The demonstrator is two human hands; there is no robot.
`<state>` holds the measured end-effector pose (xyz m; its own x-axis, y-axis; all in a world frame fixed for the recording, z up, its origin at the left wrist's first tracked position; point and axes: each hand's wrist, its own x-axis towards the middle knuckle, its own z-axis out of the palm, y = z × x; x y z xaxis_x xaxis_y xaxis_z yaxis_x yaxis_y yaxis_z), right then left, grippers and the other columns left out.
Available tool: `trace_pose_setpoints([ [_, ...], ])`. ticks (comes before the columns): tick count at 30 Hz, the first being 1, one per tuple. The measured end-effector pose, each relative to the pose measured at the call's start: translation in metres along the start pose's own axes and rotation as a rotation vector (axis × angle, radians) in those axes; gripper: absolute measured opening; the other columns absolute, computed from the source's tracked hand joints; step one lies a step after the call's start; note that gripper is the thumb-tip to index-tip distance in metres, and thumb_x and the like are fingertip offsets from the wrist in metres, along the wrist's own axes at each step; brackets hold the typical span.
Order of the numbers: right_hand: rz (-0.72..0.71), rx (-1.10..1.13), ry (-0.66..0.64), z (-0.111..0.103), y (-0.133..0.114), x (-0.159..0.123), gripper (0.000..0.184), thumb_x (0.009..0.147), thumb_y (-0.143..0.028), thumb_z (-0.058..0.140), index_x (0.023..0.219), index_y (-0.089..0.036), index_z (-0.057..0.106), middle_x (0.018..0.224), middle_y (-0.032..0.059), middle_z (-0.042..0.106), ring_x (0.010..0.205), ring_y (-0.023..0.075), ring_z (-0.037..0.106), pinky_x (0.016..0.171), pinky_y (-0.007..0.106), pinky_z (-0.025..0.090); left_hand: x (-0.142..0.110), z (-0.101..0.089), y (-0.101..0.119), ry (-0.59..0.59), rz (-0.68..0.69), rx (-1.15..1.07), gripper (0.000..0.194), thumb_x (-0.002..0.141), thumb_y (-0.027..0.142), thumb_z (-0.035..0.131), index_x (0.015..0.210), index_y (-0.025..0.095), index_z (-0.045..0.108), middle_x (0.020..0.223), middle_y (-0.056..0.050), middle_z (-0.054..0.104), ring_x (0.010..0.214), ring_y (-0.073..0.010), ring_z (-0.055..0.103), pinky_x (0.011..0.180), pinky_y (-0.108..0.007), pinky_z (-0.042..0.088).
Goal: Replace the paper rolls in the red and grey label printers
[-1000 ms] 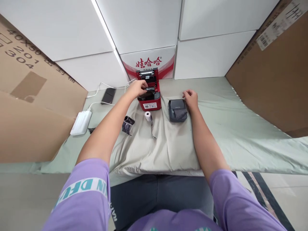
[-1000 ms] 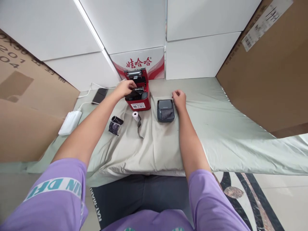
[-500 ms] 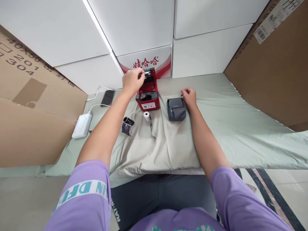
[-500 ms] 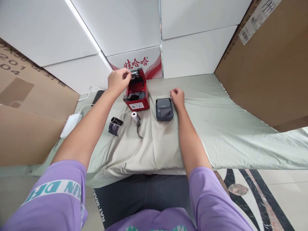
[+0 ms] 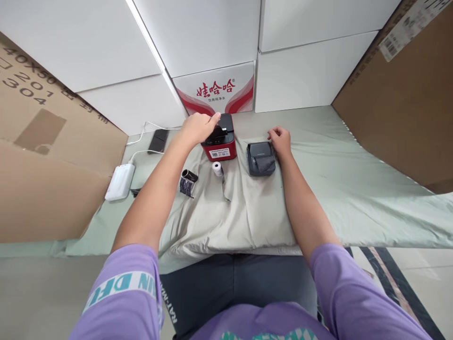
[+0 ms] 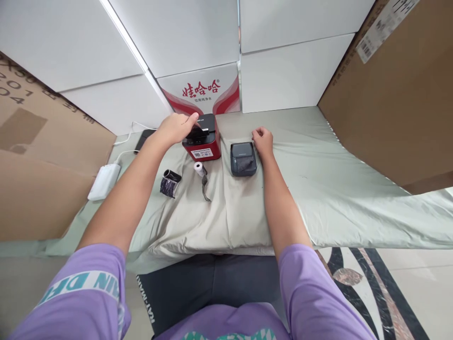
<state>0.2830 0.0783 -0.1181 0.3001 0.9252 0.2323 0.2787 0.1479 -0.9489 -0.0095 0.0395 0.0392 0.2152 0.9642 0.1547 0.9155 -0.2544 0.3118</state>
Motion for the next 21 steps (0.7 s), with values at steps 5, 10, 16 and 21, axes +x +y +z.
trace_pose_setpoints([
  [5,0.004,0.004,-0.005,0.000,-0.002,-0.001,0.015,0.077,-0.033,0.059,0.067,-0.023,0.057,0.063,-0.0001,0.058,0.060,0.0146,0.048,0.067,0.033,0.048,0.002,0.004,0.002,-0.003,-0.042,0.056,0.070,0.097,0.071,0.034,0.099,0.015,0.077,0.099,-0.018,0.075,0.116,-0.0381,0.065,0.100,-0.044,0.046],
  [10,-0.006,-0.032,-0.001,0.000,-0.004,-0.003,0.018,0.080,-0.033,0.060,0.065,-0.023,0.056,0.063,0.0002,0.056,0.063,0.0159,0.050,0.071,0.035,0.050,0.002,0.013,0.009,0.020,-0.039,0.078,0.066,0.094,0.070,0.043,0.104,0.015,0.077,0.101,-0.018,0.074,0.119,-0.0406,0.063,0.102,-0.047,0.044],
  [16,-0.037,-0.067,-0.020,0.002,0.000,-0.004,0.017,0.081,-0.032,0.062,0.068,-0.022,0.058,0.064,0.0003,0.059,0.066,0.0172,0.054,0.078,0.038,0.052,0.001,0.020,0.010,0.026,-0.043,0.092,0.059,0.094,0.065,0.048,0.113,0.015,0.075,0.105,-0.017,0.074,0.121,-0.0411,0.061,0.103,-0.048,0.044],
  [21,-0.047,-0.042,-0.006,0.001,-0.001,-0.006,0.012,0.078,-0.027,0.060,0.067,-0.022,0.059,0.063,-0.0002,0.060,0.064,0.0165,0.054,0.076,0.036,0.050,-0.003,0.015,0.016,-0.009,-0.087,0.127,0.060,0.094,0.063,0.046,0.112,0.014,0.076,0.110,-0.020,0.075,0.122,-0.0437,0.061,0.105,-0.053,0.044],
])
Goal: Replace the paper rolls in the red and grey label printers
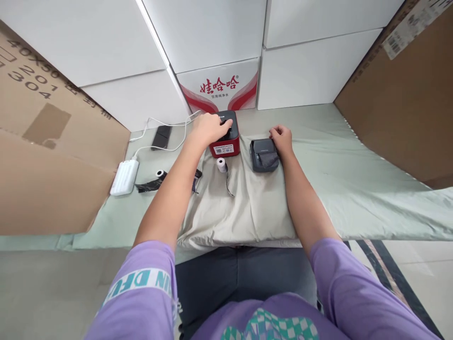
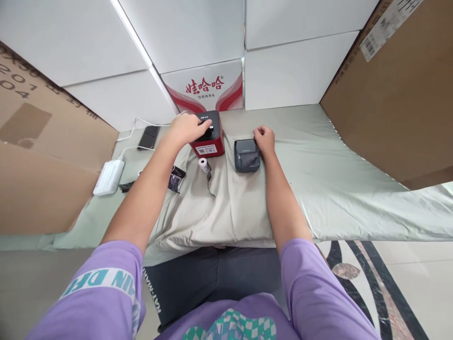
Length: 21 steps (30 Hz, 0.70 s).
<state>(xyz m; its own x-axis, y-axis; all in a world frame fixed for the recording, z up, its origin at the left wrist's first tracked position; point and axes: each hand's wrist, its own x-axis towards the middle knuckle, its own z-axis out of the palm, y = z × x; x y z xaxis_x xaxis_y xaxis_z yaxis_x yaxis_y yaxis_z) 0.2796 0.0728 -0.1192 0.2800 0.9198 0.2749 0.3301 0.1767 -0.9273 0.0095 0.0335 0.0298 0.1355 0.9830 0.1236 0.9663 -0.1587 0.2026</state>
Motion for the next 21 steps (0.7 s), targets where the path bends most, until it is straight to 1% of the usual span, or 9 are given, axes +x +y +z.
trace_pose_setpoints([
  [3,0.011,0.012,-0.002,-0.001,-0.002,-0.001,0.011,0.076,-0.029,0.059,0.067,-0.022,0.059,0.061,-0.0011,0.060,0.063,0.0162,0.054,0.073,0.035,0.048,-0.020,0.001,0.025,0.010,0.042,-0.016,0.054,0.096,0.055,0.047,0.123,0.016,0.072,0.117,-0.019,0.075,0.127,-0.0423,0.060,0.115,-0.059,0.035],
  [5,0.014,0.019,-0.004,-0.001,-0.003,0.000,0.012,0.075,-0.030,0.059,0.066,-0.022,0.059,0.060,-0.0016,0.060,0.062,0.0159,0.052,0.071,0.033,0.047,-0.044,0.014,0.051,0.104,0.137,-0.109,0.054,0.099,0.047,0.044,0.142,0.018,0.060,0.132,-0.017,0.070,0.137,-0.0372,0.055,0.124,-0.059,0.024],
  [7,0.013,0.027,-0.007,-0.002,-0.003,0.000,0.012,0.074,-0.030,0.058,0.065,-0.022,0.058,0.060,-0.0018,0.059,0.060,0.0152,0.051,0.070,0.033,0.046,-0.070,0.040,0.079,0.210,0.237,-0.265,0.059,0.102,0.042,0.039,0.156,0.020,0.041,0.153,-0.016,0.055,0.150,-0.0313,0.041,0.130,-0.055,0.016],
  [9,0.015,0.033,-0.009,-0.002,-0.003,0.001,0.012,0.075,-0.029,0.057,0.066,-0.022,0.058,0.060,-0.0020,0.059,0.059,0.0145,0.049,0.070,0.032,0.046,-0.094,0.075,0.103,0.185,0.270,-0.409,0.067,0.101,0.042,0.040,0.162,0.020,0.026,0.166,-0.016,0.037,0.158,-0.0293,0.026,0.131,-0.052,0.017],
  [11,0.020,0.036,-0.010,-0.002,-0.002,0.002,0.012,0.076,-0.029,0.057,0.066,-0.022,0.057,0.060,-0.0025,0.058,0.057,0.0140,0.048,0.070,0.032,0.046,-0.110,0.110,0.120,0.116,0.185,-0.550,0.075,0.099,0.040,0.045,0.165,0.018,0.015,0.171,-0.017,0.023,0.161,-0.0283,0.017,0.131,-0.050,0.022],
  [12,0.023,0.038,-0.011,-0.002,-0.002,0.002,0.013,0.077,-0.029,0.057,0.066,-0.022,0.056,0.060,-0.0027,0.057,0.057,0.0140,0.047,0.070,0.032,0.046,-0.115,0.124,0.125,0.099,0.153,-0.588,0.077,0.098,0.038,0.046,0.165,0.017,0.013,0.173,-0.018,0.017,0.162,-0.0271,0.012,0.132,-0.048,0.021],
  [14,0.029,0.047,-0.016,-0.002,-0.001,0.002,0.014,0.078,-0.028,0.058,0.066,-0.022,0.056,0.059,-0.0032,0.056,0.057,0.0140,0.047,0.069,0.032,0.046,-0.121,0.144,0.128,0.110,0.103,-0.649,0.079,0.097,0.034,0.048,0.164,0.012,0.011,0.174,-0.019,0.008,0.163,-0.0254,0.005,0.134,-0.045,0.017],
  [16,0.023,0.052,-0.019,-0.002,0.000,0.003,0.014,0.079,-0.027,0.058,0.066,-0.022,0.057,0.059,-0.0033,0.055,0.057,0.0141,0.048,0.070,0.032,0.046,-0.121,0.152,0.125,0.154,0.041,-0.726,0.078,0.096,0.030,0.049,0.163,0.011,0.014,0.174,-0.019,0.009,0.163,-0.0256,0.007,0.134,-0.044,0.018],
  [21,0.020,0.038,-0.013,-0.001,0.000,0.002,0.014,0.081,-0.024,0.060,0.068,-0.022,0.058,0.061,-0.0031,0.058,0.059,0.0142,0.051,0.072,0.032,0.046,-0.116,0.146,0.106,0.193,-0.091,-0.888,0.069,0.093,0.025,0.055,0.157,0.016,0.031,0.160,-0.016,0.046,0.151,-0.0268,0.043,0.126,-0.045,0.035],
])
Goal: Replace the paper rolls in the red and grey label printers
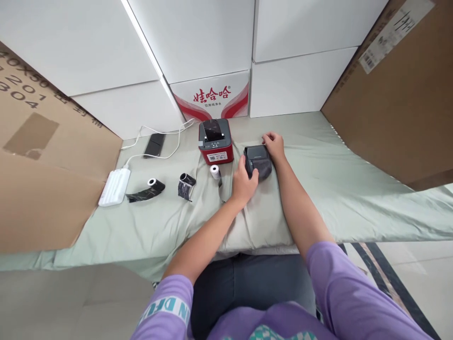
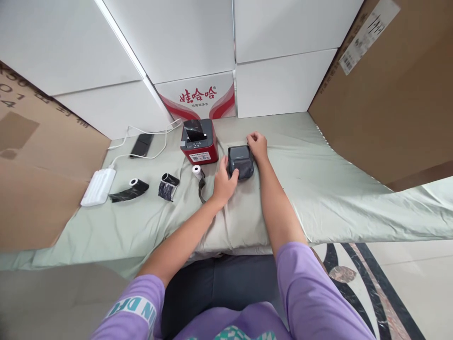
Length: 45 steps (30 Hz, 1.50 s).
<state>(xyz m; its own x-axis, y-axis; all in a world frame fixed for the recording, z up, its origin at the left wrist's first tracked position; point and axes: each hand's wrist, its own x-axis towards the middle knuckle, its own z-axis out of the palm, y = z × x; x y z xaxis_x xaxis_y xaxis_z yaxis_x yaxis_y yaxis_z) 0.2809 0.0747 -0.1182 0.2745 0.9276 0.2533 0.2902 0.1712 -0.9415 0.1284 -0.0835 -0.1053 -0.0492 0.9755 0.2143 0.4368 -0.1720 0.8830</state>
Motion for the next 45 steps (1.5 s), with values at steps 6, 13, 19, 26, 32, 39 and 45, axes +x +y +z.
trace_pose_setpoints([
  [6,-0.048,-0.033,0.000,0.000,0.001,-0.002,0.018,0.084,-0.025,0.056,0.067,-0.020,0.061,0.061,-0.0025,0.059,0.063,0.0146,0.054,0.073,0.031,0.044,0.006,-0.011,0.007,0.007,-0.080,0.080,0.044,0.094,0.019,0.052,0.137,0.017,0.051,0.149,-0.011,0.060,0.141,-0.0259,0.055,0.119,-0.043,0.040],
  [13,-0.071,0.007,-0.028,0.001,0.006,0.001,0.026,0.091,-0.034,0.048,0.073,-0.020,0.062,0.063,-0.0020,0.060,0.065,0.0148,0.057,0.074,0.030,0.044,0.009,-0.013,0.011,-0.006,-0.110,0.268,0.026,0.094,0.018,0.051,0.119,0.017,0.058,0.138,-0.012,0.069,0.126,-0.0265,0.065,0.113,-0.040,0.039],
  [19,-0.069,-0.016,0.017,-0.001,0.007,-0.001,0.027,0.091,-0.036,0.047,0.073,-0.021,0.061,0.063,-0.0015,0.061,0.065,0.0155,0.056,0.070,0.030,0.044,0.009,-0.008,0.007,0.036,-0.061,0.403,0.027,0.094,0.022,0.051,0.118,0.016,0.060,0.134,-0.012,0.071,0.127,-0.0268,0.062,0.115,-0.040,0.034],
  [26,-0.072,-0.106,0.059,-0.005,0.001,-0.004,0.022,0.089,-0.024,0.045,0.073,-0.021,0.060,0.065,-0.0017,0.060,0.069,0.0168,0.058,0.074,0.031,0.043,0.008,-0.005,0.006,0.061,-0.036,0.485,0.029,0.094,0.026,0.051,0.120,0.015,0.061,0.133,-0.013,0.071,0.128,-0.0287,0.057,0.115,-0.046,0.031],
  [32,-0.056,-0.126,0.009,-0.008,0.005,-0.002,0.022,0.091,-0.023,0.042,0.076,-0.022,0.058,0.069,-0.0014,0.061,0.072,0.0170,0.059,0.074,0.030,0.043,0.007,-0.005,0.008,0.050,-0.034,0.494,0.029,0.098,0.026,0.046,0.121,0.016,0.060,0.135,-0.013,0.070,0.125,-0.0270,0.059,0.114,-0.047,0.031],
  [39,-0.060,-0.146,0.077,-0.008,0.003,-0.005,0.022,0.091,-0.025,0.041,0.076,-0.023,0.057,0.066,-0.0015,0.059,0.069,0.0171,0.057,0.075,0.031,0.044,0.008,-0.006,0.010,0.028,-0.053,0.508,0.030,0.099,0.028,0.046,0.123,0.015,0.059,0.135,-0.014,0.069,0.126,-0.0270,0.058,0.112,-0.047,0.032],
  [45,-0.053,-0.171,0.157,-0.010,-0.002,-0.012,0.024,0.092,-0.029,0.041,0.074,-0.023,0.056,0.063,-0.0018,0.056,0.067,0.0181,0.056,0.077,0.033,0.045,0.008,-0.008,0.011,0.035,-0.042,0.447,0.030,0.098,0.027,0.046,0.123,0.017,0.060,0.134,-0.014,0.070,0.125,-0.0277,0.058,0.112,-0.048,0.032],
])
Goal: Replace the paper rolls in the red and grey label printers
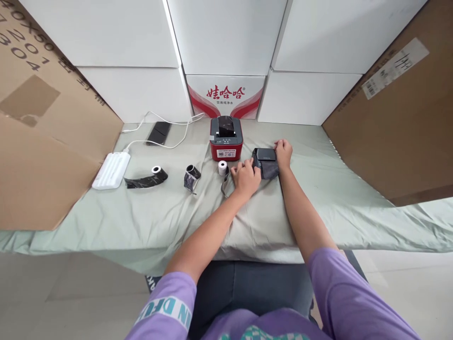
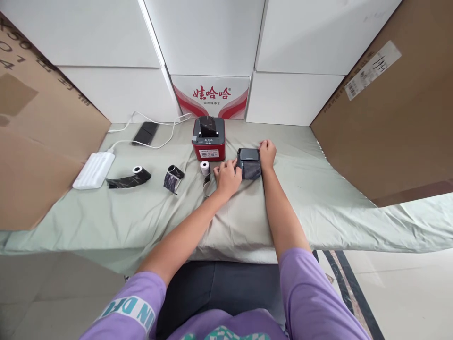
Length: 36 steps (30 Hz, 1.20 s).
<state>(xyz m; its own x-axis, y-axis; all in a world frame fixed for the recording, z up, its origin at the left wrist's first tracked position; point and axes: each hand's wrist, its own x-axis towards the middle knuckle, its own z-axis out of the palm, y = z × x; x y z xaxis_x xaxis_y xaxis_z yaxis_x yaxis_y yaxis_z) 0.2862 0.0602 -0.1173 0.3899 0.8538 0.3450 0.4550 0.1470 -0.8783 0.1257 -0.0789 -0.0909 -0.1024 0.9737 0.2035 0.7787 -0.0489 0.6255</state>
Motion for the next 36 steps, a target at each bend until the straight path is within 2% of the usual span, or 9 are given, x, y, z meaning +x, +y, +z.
trace_pose_setpoints([
  [5,-0.007,0.010,-0.018,-0.001,0.001,0.000,0.026,0.091,-0.036,0.042,0.074,-0.023,0.057,0.063,-0.0011,0.058,0.069,0.0188,0.057,0.078,0.033,0.046,0.001,-0.001,-0.001,0.018,-0.021,-0.050,0.032,0.099,0.026,0.045,0.124,0.019,0.063,0.132,-0.012,0.071,0.126,-0.0277,0.058,0.114,-0.049,0.030],
  [9,-0.003,0.017,-0.049,0.000,0.002,0.002,0.028,0.091,-0.040,0.044,0.074,-0.023,0.057,0.064,-0.0010,0.059,0.068,0.0182,0.056,0.075,0.033,0.046,-0.002,0.002,-0.001,0.033,-0.001,-0.049,0.038,0.099,0.030,0.047,0.135,0.021,0.059,0.135,-0.011,0.070,0.132,-0.0273,0.053,0.117,-0.048,0.029],
  [16,-0.014,0.033,-0.095,0.005,0.008,0.005,0.023,0.090,-0.032,0.045,0.076,-0.022,0.060,0.066,-0.0013,0.059,0.069,0.0174,0.056,0.076,0.032,0.044,-0.005,0.004,-0.001,0.065,0.018,-0.044,0.049,0.099,0.032,0.048,0.147,0.021,0.049,0.147,-0.010,0.062,0.139,-0.0266,0.047,0.117,-0.047,0.030],
  [19,-0.005,0.039,-0.104,0.006,0.010,0.006,0.023,0.089,-0.031,0.044,0.077,-0.021,0.061,0.067,-0.0014,0.059,0.068,0.0173,0.055,0.075,0.031,0.044,-0.005,0.001,-0.001,0.059,0.048,-0.055,0.048,0.100,0.030,0.046,0.147,0.021,0.050,0.148,-0.009,0.061,0.139,-0.0243,0.048,0.118,-0.044,0.030],
  [24,-0.024,0.046,-0.096,0.006,0.010,0.006,0.027,0.091,-0.038,0.044,0.076,-0.022,0.060,0.068,-0.0007,0.060,0.071,0.0174,0.057,0.075,0.031,0.044,-0.003,-0.004,0.000,0.039,0.070,-0.161,0.043,0.099,0.025,0.046,0.141,0.023,0.055,0.146,-0.006,0.064,0.139,-0.0210,0.051,0.122,-0.041,0.030],
  [27,-0.047,0.070,-0.085,0.007,0.011,0.006,0.035,0.093,-0.046,0.042,0.074,-0.023,0.059,0.068,-0.0003,0.058,0.071,0.0176,0.056,0.074,0.031,0.043,0.011,-0.005,0.000,-0.003,0.083,-0.363,0.046,0.098,0.018,0.042,0.143,0.023,0.051,0.148,-0.005,0.062,0.140,-0.0165,0.053,0.121,-0.036,0.036],
  [31,-0.055,0.109,-0.078,0.009,0.013,0.005,0.053,0.096,-0.065,0.034,0.070,-0.024,0.053,0.063,-0.0016,0.051,0.066,0.0178,0.054,0.073,0.033,0.044,0.045,-0.009,0.006,-0.122,0.059,-0.572,0.056,0.093,0.005,0.038,0.146,0.023,0.044,0.156,-0.005,0.053,0.140,-0.0116,0.055,0.114,-0.028,0.045],
  [34,-0.048,0.148,-0.077,0.010,0.011,0.004,0.058,0.095,-0.073,0.031,0.069,-0.024,0.050,0.063,-0.0015,0.050,0.066,0.0177,0.054,0.073,0.033,0.045,0.064,-0.019,0.016,-0.181,-0.012,-0.627,0.059,0.090,0.000,0.039,0.144,0.024,0.045,0.155,-0.005,0.055,0.133,-0.0125,0.060,0.111,-0.031,0.049],
  [36,-0.044,0.148,-0.079,0.010,0.010,0.003,0.060,0.095,-0.074,0.030,0.069,-0.024,0.050,0.064,-0.0007,0.052,0.066,0.0178,0.054,0.072,0.033,0.045,0.066,-0.024,0.022,-0.206,-0.100,-0.678,0.058,0.090,0.000,0.039,0.144,0.022,0.045,0.151,-0.008,0.059,0.125,-0.0151,0.066,0.103,-0.034,0.055],
])
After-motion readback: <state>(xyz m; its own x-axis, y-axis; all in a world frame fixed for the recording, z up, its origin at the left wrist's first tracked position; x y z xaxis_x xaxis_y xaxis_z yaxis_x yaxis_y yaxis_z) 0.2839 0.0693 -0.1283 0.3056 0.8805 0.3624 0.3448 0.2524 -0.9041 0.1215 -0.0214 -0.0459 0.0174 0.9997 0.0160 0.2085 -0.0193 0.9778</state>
